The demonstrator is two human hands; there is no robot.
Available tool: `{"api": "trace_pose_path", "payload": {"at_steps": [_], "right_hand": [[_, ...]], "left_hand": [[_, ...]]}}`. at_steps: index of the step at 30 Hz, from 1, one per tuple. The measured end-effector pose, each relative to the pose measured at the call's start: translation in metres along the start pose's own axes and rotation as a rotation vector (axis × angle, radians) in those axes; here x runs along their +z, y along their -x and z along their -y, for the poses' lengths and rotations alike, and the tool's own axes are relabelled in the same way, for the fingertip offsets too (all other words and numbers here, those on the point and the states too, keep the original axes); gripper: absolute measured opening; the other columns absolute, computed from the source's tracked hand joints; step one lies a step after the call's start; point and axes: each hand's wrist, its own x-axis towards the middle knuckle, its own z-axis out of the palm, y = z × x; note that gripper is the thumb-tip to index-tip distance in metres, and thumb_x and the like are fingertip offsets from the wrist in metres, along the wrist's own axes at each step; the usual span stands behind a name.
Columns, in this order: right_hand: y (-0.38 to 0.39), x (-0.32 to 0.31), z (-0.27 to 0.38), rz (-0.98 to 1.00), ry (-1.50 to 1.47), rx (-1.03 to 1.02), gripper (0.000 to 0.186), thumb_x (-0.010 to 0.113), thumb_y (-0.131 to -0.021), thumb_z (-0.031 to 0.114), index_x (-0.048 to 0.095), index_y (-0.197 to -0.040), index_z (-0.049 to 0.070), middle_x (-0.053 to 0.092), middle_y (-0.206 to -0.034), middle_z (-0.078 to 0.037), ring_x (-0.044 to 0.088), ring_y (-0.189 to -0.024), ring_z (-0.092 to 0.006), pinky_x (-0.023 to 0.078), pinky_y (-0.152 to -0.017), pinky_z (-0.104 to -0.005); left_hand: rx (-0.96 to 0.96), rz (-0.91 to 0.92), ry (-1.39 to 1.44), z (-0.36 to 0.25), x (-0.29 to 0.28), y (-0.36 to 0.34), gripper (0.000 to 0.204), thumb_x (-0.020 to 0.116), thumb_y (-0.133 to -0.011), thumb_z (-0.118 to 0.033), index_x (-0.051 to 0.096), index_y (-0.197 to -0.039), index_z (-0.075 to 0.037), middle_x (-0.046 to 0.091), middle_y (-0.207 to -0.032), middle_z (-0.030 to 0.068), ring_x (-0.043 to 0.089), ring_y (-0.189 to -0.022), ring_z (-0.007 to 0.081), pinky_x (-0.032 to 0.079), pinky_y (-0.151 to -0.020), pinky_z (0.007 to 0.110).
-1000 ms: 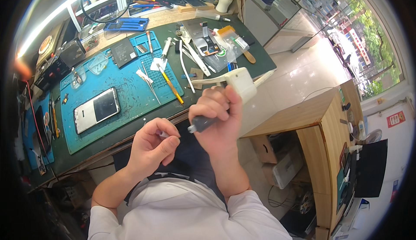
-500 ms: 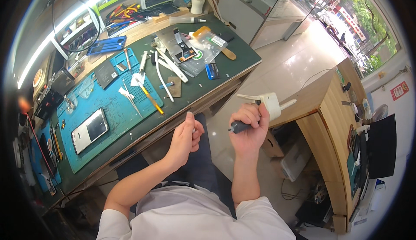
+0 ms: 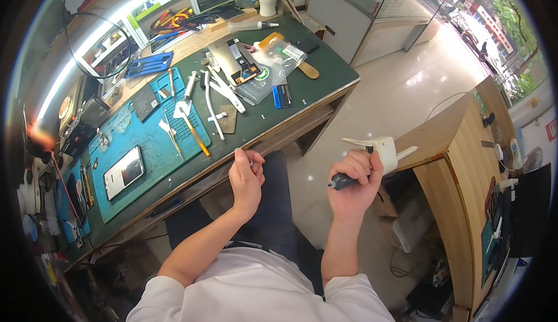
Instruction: The person cleans a disassembled smartphone with a brush, removes a small internal component, and applies adhesive to the device's frame using a glue gun. The work is performed at a cluttered electronics repair bench.
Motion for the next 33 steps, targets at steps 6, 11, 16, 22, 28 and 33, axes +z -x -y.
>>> {"api": "trace_pose_path", "payload": {"at_steps": [6,11,16,22,28,33], "right_hand": [[0.004,0.005,0.000,-0.015,-0.056,0.039,0.029,0.059,-0.096,0.017,0.043,-0.073,0.013,0.041,-0.065,0.006,0.042,-0.053,-0.0055,0.038,-0.064,-0.0263],[0.005,0.007,0.000,0.003,-0.012,0.077,0.029,0.058,-0.097,0.018,0.043,-0.073,0.014,0.041,-0.066,0.006,0.043,-0.054,-0.0053,0.038,-0.064,-0.0260],[-0.003,0.014,-0.007,0.008,0.790,0.092,0.019,0.058,-0.098,0.019,0.050,-0.082,0.013,0.046,-0.072,0.004,0.046,-0.061,-0.0060,0.040,-0.066,-0.0277],[-0.040,0.042,-0.066,0.189,2.266,-0.114,0.022,0.065,-0.091,0.014,0.059,-0.109,0.002,0.058,-0.092,-0.007,0.060,-0.077,-0.0216,0.047,-0.073,-0.0343],[-0.120,0.018,-0.132,0.599,2.908,-0.538,0.032,0.071,-0.086,0.018,0.062,-0.109,-0.002,0.062,-0.101,-0.018,0.063,-0.094,-0.0319,0.051,-0.079,-0.0408],[-0.144,-0.004,-0.182,0.566,3.185,-0.435,0.036,0.075,-0.084,0.025,0.063,-0.108,0.000,0.063,-0.104,-0.017,0.066,-0.094,-0.0338,0.054,-0.079,-0.0406]], "left_hand": [[0.026,0.009,0.034,0.004,-0.003,0.000,0.049,0.031,-0.108,-0.042,0.053,-0.088,-0.003,0.036,-0.068,-0.0030,0.031,-0.053,0.0057,0.029,-0.046,0.023],[-0.027,0.093,-0.204,0.018,-0.021,0.010,0.029,0.037,-0.107,-0.027,0.051,-0.104,-0.001,0.042,-0.078,0.0012,0.040,-0.058,0.0087,0.038,-0.050,0.024],[0.058,0.466,-0.129,-0.020,-0.058,0.046,0.026,0.037,-0.106,-0.007,0.048,-0.128,0.001,0.047,-0.084,0.0043,0.050,-0.065,0.0114,0.047,-0.063,0.026],[0.235,0.350,-0.030,-0.093,-0.113,0.058,0.021,0.054,-0.098,0.002,0.047,-0.117,-0.005,0.068,-0.105,0.0194,0.061,-0.074,0.0119,0.052,-0.060,0.023],[0.407,0.176,-0.026,-0.115,-0.144,0.029,0.011,0.058,-0.095,0.007,0.056,-0.103,-0.001,0.066,-0.108,0.0147,0.067,-0.086,0.0163,0.058,-0.069,0.026],[0.475,0.201,-0.061,-0.121,-0.160,0.025,0.013,0.058,-0.094,0.009,0.058,-0.102,0.000,0.064,-0.106,0.0129,0.069,-0.093,0.0200,0.059,-0.071,0.027]]}}
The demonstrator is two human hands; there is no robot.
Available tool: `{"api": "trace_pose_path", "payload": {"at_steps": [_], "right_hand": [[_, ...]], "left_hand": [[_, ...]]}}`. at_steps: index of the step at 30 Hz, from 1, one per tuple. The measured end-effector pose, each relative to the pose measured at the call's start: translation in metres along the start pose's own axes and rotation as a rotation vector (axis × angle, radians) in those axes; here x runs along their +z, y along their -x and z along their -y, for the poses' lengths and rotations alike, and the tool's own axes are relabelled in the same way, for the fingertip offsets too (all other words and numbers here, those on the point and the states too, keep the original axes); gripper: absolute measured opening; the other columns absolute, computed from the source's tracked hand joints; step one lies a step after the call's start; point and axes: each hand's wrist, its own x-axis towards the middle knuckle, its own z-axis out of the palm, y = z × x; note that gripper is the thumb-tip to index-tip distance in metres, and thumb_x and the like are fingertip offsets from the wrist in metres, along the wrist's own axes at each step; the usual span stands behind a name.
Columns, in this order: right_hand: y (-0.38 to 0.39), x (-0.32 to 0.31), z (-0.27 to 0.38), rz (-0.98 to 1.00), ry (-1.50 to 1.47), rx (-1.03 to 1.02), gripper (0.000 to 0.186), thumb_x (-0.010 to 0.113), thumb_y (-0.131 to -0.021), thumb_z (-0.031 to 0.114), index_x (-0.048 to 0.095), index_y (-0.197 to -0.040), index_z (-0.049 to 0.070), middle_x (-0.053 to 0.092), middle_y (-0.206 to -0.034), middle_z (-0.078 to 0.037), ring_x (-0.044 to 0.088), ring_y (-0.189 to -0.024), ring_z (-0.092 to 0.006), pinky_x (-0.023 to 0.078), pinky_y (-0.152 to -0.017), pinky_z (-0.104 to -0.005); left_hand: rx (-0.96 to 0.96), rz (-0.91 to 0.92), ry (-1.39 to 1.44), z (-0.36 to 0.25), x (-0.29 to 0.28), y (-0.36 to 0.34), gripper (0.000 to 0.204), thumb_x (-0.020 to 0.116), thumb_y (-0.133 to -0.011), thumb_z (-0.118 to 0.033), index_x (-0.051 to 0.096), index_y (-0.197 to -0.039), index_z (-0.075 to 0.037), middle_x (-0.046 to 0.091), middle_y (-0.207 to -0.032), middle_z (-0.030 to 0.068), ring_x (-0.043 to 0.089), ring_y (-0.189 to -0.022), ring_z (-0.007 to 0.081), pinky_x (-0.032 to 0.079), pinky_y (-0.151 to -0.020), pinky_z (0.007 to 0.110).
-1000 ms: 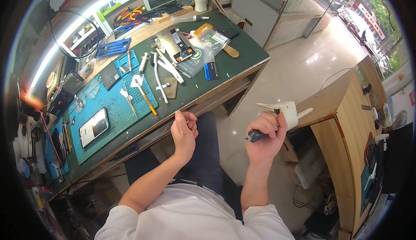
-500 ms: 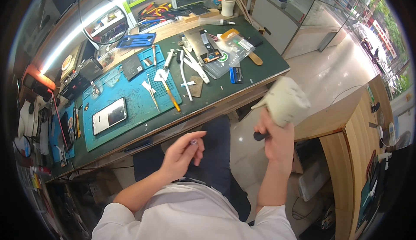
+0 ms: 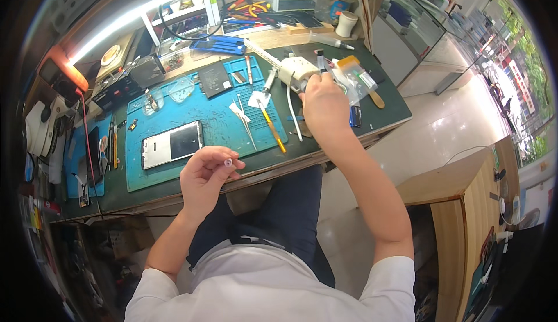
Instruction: The person cleans a disassembled smartphone with a brush, removes a small internal component, and applies adhesive to the device's frame using a glue gun. The work is performed at a cluttered electronics repair bench.
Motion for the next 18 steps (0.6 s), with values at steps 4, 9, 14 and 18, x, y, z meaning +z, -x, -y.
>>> {"api": "trace_pose_path", "payload": {"at_steps": [4,9,14,18], "right_hand": [[0.000,0.011,0.019,-0.006,0.062,-0.060,0.040,0.076,-0.084,0.028,0.061,-0.108,-0.001,0.063,-0.100,-0.016,0.068,-0.090,-0.0337,0.056,-0.075,-0.0399],[0.002,0.014,0.022,-0.048,0.037,-0.131,0.038,0.078,-0.082,0.033,0.059,-0.093,0.001,0.062,-0.095,-0.013,0.069,-0.086,-0.0265,0.057,-0.072,-0.0352],[0.008,-0.001,0.027,-0.181,0.017,-0.171,0.036,0.077,-0.083,0.032,0.065,-0.103,0.005,0.065,-0.098,-0.010,0.068,-0.085,-0.0274,0.055,-0.070,-0.0372],[0.010,-0.015,0.029,-0.363,-0.077,-0.299,0.028,0.075,-0.085,0.023,0.067,-0.107,0.007,0.068,-0.094,-0.009,0.067,-0.079,-0.0261,0.053,-0.066,-0.0370]], "left_hand": [[0.072,0.033,-0.010,0.003,-0.011,-0.001,0.014,0.057,-0.093,0.010,0.059,-0.102,-0.001,0.064,-0.107,0.0129,0.070,-0.095,0.0215,0.061,-0.073,0.029],[0.083,0.047,0.005,0.006,-0.013,-0.003,0.015,0.056,-0.093,0.012,0.058,-0.102,0.000,0.064,-0.108,0.0133,0.070,-0.097,0.0226,0.062,-0.074,0.030],[0.008,0.018,0.067,0.002,-0.011,-0.004,0.016,0.057,-0.092,0.012,0.057,-0.102,0.000,0.064,-0.108,0.0135,0.071,-0.098,0.0235,0.063,-0.073,0.030],[-0.031,-0.013,0.061,-0.002,-0.013,-0.005,0.016,0.058,-0.092,0.012,0.057,-0.102,-0.001,0.065,-0.107,0.0131,0.071,-0.095,0.0220,0.061,-0.070,0.028]]}}
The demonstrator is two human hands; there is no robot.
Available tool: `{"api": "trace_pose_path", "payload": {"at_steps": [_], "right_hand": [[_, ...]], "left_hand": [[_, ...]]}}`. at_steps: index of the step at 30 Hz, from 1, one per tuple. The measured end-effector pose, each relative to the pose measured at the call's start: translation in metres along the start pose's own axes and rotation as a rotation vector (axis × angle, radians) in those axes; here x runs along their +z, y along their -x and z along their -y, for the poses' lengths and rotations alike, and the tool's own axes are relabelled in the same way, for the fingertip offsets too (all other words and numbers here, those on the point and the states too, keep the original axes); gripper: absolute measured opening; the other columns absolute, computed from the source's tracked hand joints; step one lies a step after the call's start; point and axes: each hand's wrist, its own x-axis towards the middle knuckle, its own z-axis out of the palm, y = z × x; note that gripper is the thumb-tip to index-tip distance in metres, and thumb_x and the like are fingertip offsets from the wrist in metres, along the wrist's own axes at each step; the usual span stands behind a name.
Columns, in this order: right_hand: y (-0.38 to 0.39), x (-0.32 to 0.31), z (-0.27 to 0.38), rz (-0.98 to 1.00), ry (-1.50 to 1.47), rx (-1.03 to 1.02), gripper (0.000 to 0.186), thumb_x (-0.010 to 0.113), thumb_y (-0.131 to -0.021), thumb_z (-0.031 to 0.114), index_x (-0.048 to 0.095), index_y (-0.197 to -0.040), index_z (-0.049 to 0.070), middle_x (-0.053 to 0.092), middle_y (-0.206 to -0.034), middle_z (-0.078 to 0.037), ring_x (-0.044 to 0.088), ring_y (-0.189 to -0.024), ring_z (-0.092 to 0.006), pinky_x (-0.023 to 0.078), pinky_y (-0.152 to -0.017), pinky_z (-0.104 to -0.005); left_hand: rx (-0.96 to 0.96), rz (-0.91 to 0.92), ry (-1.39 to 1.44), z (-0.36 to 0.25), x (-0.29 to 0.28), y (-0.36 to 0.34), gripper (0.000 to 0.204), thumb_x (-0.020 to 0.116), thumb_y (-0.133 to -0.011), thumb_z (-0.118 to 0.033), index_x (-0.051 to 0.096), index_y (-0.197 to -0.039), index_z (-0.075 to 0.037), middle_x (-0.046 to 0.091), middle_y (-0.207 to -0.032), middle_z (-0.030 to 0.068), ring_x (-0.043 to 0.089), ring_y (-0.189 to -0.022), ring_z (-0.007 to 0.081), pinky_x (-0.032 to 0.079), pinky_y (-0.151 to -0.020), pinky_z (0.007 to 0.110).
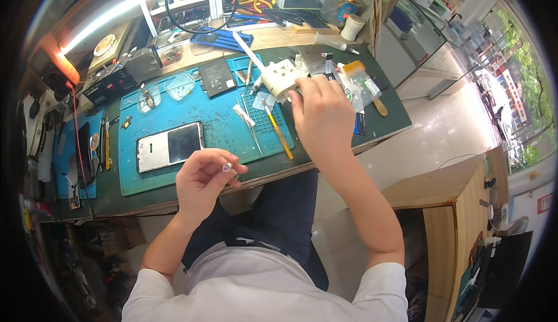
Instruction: The person cleans a disassembled smartphone with a brush, removes a small internal component, and applies adhesive to the device's frame using a glue gun. The work is performed at a cluttered electronics repair bench.
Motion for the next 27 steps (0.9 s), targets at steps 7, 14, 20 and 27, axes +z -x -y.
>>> {"api": "trace_pose_path", "payload": {"at_steps": [7,14,20,27], "right_hand": [[0.026,0.006,0.054,0.310,-0.410,-0.045,0.027,0.072,-0.085,0.012,0.065,-0.110,0.006,0.065,-0.087,-0.010,0.065,-0.077,-0.0266,0.052,-0.067,-0.0361],[0.033,0.019,0.058,0.335,-0.426,-0.030,0.030,0.068,-0.084,0.002,0.064,-0.113,0.003,0.063,-0.093,-0.012,0.065,-0.075,-0.0284,0.053,-0.068,-0.0365],[0.035,0.019,0.051,0.314,-0.428,-0.015,0.033,0.066,-0.083,-0.001,0.064,-0.115,0.004,0.062,-0.090,-0.011,0.063,-0.069,-0.0249,0.052,-0.064,-0.0346],[0.039,-0.003,0.041,0.641,-1.031,0.333,0.029,0.055,-0.089,-0.001,0.066,-0.117,-0.001,0.061,-0.085,-0.007,0.059,-0.065,-0.0134,0.050,-0.059,-0.0284]], "left_hand": [[0.026,-0.059,-0.167,0.001,-0.012,-0.005,0.016,0.067,-0.089,0.007,0.061,-0.102,0.001,0.067,-0.103,0.0094,0.068,-0.090,0.0130,0.058,-0.070,0.023],[0.043,-0.061,-0.266,0.004,-0.014,-0.007,0.019,0.065,-0.086,0.013,0.060,-0.100,0.000,0.065,-0.103,0.0103,0.067,-0.089,0.0139,0.059,-0.071,0.024],[0.060,-0.090,-0.265,0.005,-0.012,-0.008,0.018,0.069,-0.085,0.009,0.064,-0.100,0.000,0.067,-0.100,0.0086,0.067,-0.088,0.0126,0.059,-0.070,0.025],[0.056,-0.041,-0.267,0.002,-0.013,-0.007,0.016,0.061,-0.089,0.012,0.058,-0.099,0.000,0.065,-0.105,0.0129,0.069,-0.096,0.0193,0.060,-0.078,0.028]]}}
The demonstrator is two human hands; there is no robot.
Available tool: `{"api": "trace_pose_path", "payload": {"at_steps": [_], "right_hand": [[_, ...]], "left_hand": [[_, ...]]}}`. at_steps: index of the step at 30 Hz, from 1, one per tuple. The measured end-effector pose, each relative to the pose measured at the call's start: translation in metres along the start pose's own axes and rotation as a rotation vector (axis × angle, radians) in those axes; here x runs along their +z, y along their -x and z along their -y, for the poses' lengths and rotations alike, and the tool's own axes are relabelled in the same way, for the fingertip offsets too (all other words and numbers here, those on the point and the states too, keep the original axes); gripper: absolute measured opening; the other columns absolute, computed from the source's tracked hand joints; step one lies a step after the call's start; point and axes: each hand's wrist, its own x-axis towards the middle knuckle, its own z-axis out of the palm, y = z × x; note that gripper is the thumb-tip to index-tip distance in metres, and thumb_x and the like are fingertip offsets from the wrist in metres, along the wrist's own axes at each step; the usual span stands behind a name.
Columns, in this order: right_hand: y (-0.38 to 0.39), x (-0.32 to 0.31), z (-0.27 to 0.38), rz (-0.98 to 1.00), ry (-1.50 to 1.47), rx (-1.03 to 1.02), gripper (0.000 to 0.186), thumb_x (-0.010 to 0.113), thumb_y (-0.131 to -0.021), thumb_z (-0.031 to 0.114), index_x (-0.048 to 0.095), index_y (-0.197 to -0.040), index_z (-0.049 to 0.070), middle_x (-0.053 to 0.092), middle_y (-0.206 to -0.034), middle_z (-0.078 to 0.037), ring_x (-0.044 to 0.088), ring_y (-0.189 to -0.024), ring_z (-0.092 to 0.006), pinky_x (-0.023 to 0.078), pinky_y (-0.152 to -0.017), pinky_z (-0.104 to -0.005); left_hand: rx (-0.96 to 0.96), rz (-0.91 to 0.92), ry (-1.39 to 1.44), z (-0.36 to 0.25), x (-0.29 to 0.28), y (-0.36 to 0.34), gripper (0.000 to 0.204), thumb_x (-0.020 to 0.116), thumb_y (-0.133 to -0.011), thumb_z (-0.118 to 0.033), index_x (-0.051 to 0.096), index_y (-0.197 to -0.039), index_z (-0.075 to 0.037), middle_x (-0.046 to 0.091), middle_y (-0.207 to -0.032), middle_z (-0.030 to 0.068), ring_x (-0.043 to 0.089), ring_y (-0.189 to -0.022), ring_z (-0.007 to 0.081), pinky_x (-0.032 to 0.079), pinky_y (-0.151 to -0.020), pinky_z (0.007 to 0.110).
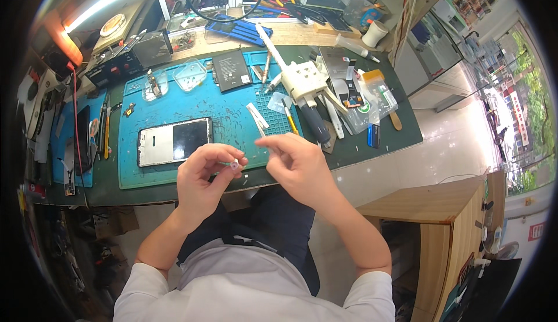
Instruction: The person cleans a disassembled smartphone with a brush, removes a small internal component, and applies adhesive to the device's frame using a glue gun. The work is performed at a cluttered electronics repair bench.
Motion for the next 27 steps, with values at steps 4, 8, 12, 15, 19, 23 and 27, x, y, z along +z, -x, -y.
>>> {"api": "trace_pose_path", "payload": {"at_steps": [4,8,12,15,19,23,27], "right_hand": [[0.008,-0.011,-0.004,0.073,-0.650,0.217,0.029,0.049,-0.096,0.001,0.066,-0.120,-0.001,0.060,-0.086,-0.003,0.057,-0.068,-0.0073,0.047,-0.058,-0.0214],[0.013,0.001,0.013,-0.050,-0.633,0.097,0.020,0.058,-0.093,-0.002,0.066,-0.112,-0.001,0.061,-0.086,-0.004,0.057,-0.067,-0.0086,0.048,-0.059,-0.0219],[0.035,-0.003,-0.014,-0.220,-0.262,-0.286,0.016,0.067,-0.089,-0.001,0.065,-0.105,0.001,0.061,-0.083,-0.002,0.055,-0.066,-0.0102,0.051,-0.062,-0.0247],[0.051,0.000,0.008,-0.189,-0.227,-0.268,0.027,0.070,-0.086,0.000,0.067,-0.113,0.001,0.070,-0.084,-0.007,0.068,-0.075,-0.0144,0.055,-0.067,-0.0262],[0.046,0.002,0.018,-0.112,0.004,-0.507,0.035,0.078,-0.079,0.001,0.069,-0.113,0.000,0.075,-0.090,-0.012,0.074,-0.080,-0.0220,0.058,-0.068,-0.0289],[0.045,0.008,0.014,-0.173,0.095,-0.589,0.033,0.082,-0.074,0.003,0.072,-0.105,0.000,0.074,-0.089,-0.011,0.072,-0.076,-0.0227,0.057,-0.065,-0.0287],[0.044,0.009,0.013,-0.202,0.120,-0.578,0.026,0.082,-0.074,0.002,0.073,-0.099,0.000,0.074,-0.088,-0.010,0.071,-0.072,-0.0220,0.057,-0.063,-0.0287]], "left_hand": [[0.010,0.015,-0.013,0.000,0.001,-0.001,0.016,0.060,-0.090,0.012,0.058,-0.100,0.000,0.065,-0.106,0.0136,0.069,-0.098,0.0208,0.060,-0.079,0.030],[-0.010,-0.040,0.011,0.001,0.003,-0.001,0.012,0.065,-0.089,0.008,0.064,-0.098,0.001,0.068,-0.106,0.0119,0.070,-0.096,0.0189,0.060,-0.078,0.028],[-0.007,-0.034,0.014,-0.002,0.004,-0.001,0.012,0.065,-0.089,0.009,0.064,-0.098,0.001,0.068,-0.106,0.0117,0.070,-0.096,0.0190,0.060,-0.079,0.027],[0.001,-0.041,0.009,0.001,0.004,-0.001,0.013,0.065,-0.088,0.009,0.064,-0.098,0.001,0.068,-0.105,0.0115,0.070,-0.096,0.0187,0.060,-0.078,0.027],[0.047,-0.046,-0.034,0.005,0.004,-0.001,0.015,0.066,-0.086,0.011,0.064,-0.097,0.001,0.068,-0.103,0.0110,0.070,-0.093,0.0180,0.060,-0.075,0.027],[0.086,-0.045,-0.092,0.006,0.004,-0.003,0.018,0.066,-0.084,0.012,0.065,-0.097,0.000,0.068,-0.102,0.0106,0.069,-0.090,0.0174,0.060,-0.073,0.027],[0.082,-0.049,-0.096,0.005,0.005,-0.003,0.018,0.067,-0.084,0.012,0.065,-0.096,0.000,0.068,-0.102,0.0107,0.069,-0.090,0.0172,0.060,-0.072,0.027]]}}
